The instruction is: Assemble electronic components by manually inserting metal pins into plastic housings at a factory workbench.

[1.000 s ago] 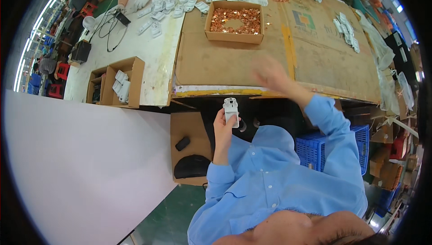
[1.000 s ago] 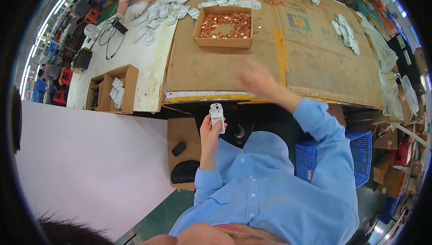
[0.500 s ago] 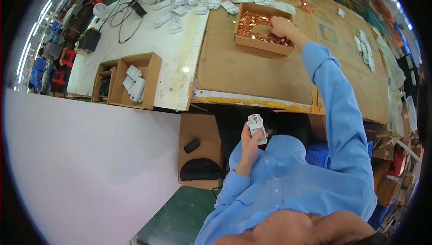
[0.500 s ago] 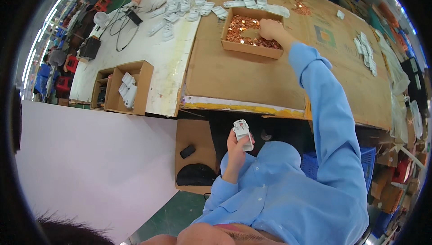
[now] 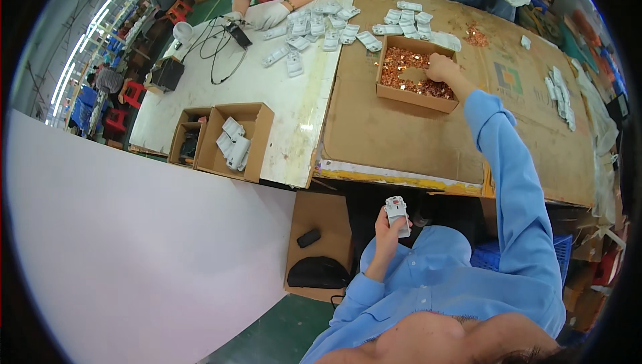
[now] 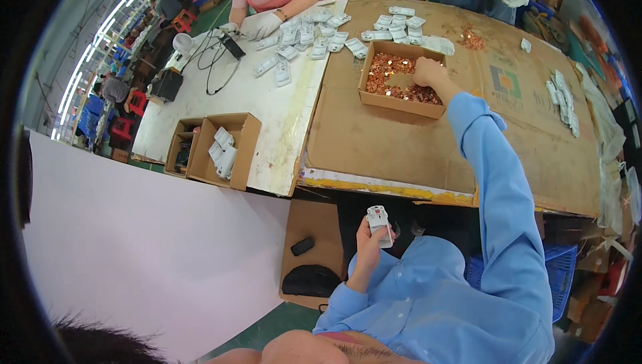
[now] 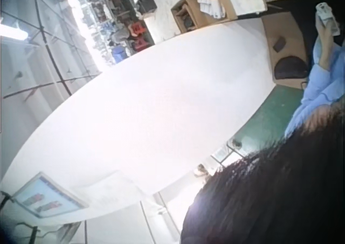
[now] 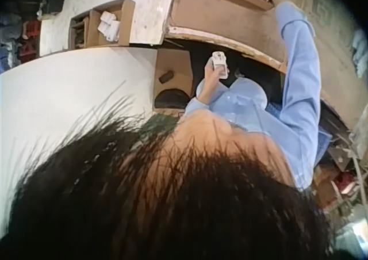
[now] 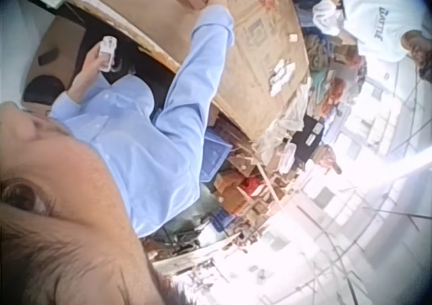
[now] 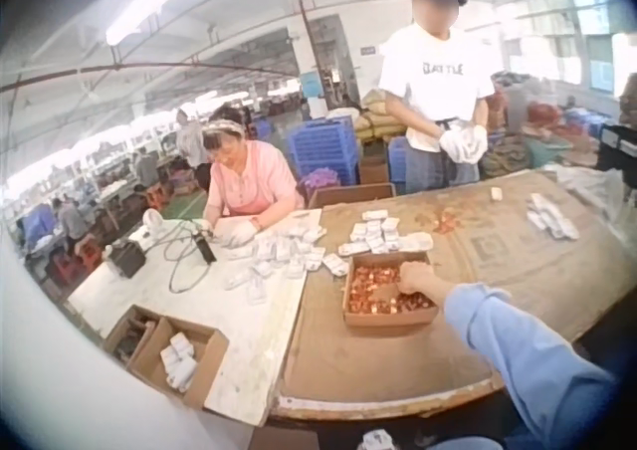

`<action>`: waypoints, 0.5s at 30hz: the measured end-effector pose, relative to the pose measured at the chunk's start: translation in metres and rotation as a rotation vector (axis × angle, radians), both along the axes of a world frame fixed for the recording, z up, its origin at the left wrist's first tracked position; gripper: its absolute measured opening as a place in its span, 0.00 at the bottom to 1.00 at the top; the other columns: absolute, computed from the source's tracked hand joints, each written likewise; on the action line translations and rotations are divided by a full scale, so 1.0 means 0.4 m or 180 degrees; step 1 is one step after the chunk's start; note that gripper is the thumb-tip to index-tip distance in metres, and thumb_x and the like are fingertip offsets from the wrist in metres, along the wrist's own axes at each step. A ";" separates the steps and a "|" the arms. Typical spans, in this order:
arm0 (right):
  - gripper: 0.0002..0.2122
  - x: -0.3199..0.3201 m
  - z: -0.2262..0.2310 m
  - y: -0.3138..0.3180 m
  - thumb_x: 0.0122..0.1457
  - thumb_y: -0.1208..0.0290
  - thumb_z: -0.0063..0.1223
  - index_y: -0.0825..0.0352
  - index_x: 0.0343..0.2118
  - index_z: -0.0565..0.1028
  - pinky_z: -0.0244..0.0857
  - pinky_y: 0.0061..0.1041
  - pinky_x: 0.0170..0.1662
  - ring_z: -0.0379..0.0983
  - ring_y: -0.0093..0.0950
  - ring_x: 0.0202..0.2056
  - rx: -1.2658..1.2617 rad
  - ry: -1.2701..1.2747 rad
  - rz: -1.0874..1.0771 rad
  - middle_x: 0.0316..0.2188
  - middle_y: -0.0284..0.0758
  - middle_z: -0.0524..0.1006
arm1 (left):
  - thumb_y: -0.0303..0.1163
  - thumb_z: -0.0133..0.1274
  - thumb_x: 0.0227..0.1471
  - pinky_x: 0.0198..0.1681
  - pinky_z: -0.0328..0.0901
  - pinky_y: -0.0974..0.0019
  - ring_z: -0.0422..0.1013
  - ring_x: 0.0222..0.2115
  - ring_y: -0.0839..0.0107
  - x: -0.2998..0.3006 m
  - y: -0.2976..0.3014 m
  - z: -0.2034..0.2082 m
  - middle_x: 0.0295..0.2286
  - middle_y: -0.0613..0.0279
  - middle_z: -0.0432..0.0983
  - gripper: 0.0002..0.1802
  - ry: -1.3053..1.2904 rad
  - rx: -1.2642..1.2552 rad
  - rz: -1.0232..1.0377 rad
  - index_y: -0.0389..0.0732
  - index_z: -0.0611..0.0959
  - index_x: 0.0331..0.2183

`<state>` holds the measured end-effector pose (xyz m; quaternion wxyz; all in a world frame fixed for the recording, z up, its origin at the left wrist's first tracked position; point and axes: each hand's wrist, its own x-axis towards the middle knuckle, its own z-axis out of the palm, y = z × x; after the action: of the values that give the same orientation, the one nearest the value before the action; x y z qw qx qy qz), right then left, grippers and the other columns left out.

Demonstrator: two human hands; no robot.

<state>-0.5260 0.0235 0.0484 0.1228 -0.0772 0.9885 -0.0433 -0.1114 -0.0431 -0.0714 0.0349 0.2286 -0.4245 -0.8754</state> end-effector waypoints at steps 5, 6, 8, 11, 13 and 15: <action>0.18 -0.032 -0.042 0.025 0.55 0.64 0.54 0.68 0.47 0.72 0.67 0.41 0.53 0.71 0.44 0.51 -0.0192 0.0121 0.0039 0.48 0.47 0.75 | 0.25 0.51 0.51 0.33 0.70 0.70 0.75 0.30 0.74 0.007 -0.002 0.015 0.32 0.62 0.76 0.15 0.0012 -0.0131 -0.0044 0.39 0.73 0.43; 0.16 -0.032 -0.045 0.026 0.55 0.65 0.54 0.69 0.43 0.73 0.68 0.41 0.51 0.73 0.44 0.49 -0.0334 0.0238 0.0189 0.45 0.47 0.76 | 0.25 0.51 0.51 0.33 0.70 0.70 0.75 0.30 0.74 0.007 -0.001 0.021 0.32 0.62 0.76 0.15 0.0012 -0.0152 -0.0058 0.39 0.73 0.43; 0.13 -0.023 -0.050 0.041 0.55 0.66 0.53 0.69 0.39 0.74 0.68 0.41 0.48 0.74 0.44 0.46 -0.0496 0.0371 0.0311 0.42 0.48 0.77 | 0.25 0.50 0.51 0.31 0.70 0.71 0.74 0.29 0.73 0.002 0.002 0.035 0.33 0.60 0.76 0.17 -0.0014 -0.0246 0.0006 0.39 0.72 0.45; 0.06 0.037 -0.052 0.089 0.53 0.72 0.52 0.70 0.29 0.75 0.69 0.33 0.35 0.76 0.35 0.31 -0.1967 0.0616 0.1011 0.27 0.43 0.78 | 0.25 0.49 0.51 0.32 0.69 0.71 0.74 0.29 0.73 0.010 0.011 0.055 0.35 0.59 0.77 0.18 0.0024 -0.0379 -0.0061 0.39 0.72 0.46; 0.07 0.161 -0.007 0.082 0.52 0.71 0.54 0.70 0.28 0.77 0.71 0.31 0.35 0.78 0.33 0.30 -0.2421 0.0228 0.0995 0.26 0.41 0.79 | 0.24 0.49 0.51 0.33 0.70 0.70 0.74 0.29 0.74 0.013 0.019 0.069 0.35 0.58 0.77 0.17 0.0060 -0.0460 -0.0019 0.39 0.72 0.46; 0.06 0.291 0.018 0.095 0.51 0.72 0.56 0.71 0.25 0.76 0.70 0.26 0.30 0.77 0.24 0.26 -0.3165 -0.0895 0.1210 0.23 0.36 0.78 | 0.24 0.48 0.52 0.34 0.70 0.70 0.73 0.29 0.74 0.017 0.030 0.078 0.38 0.56 0.77 0.20 0.0153 -0.0466 -0.0040 0.38 0.70 0.48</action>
<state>-0.4095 0.0615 0.0554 0.2080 -0.2966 0.7916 -0.4920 -0.1048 -0.0313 -0.0404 0.0561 0.2017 -0.4878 -0.8475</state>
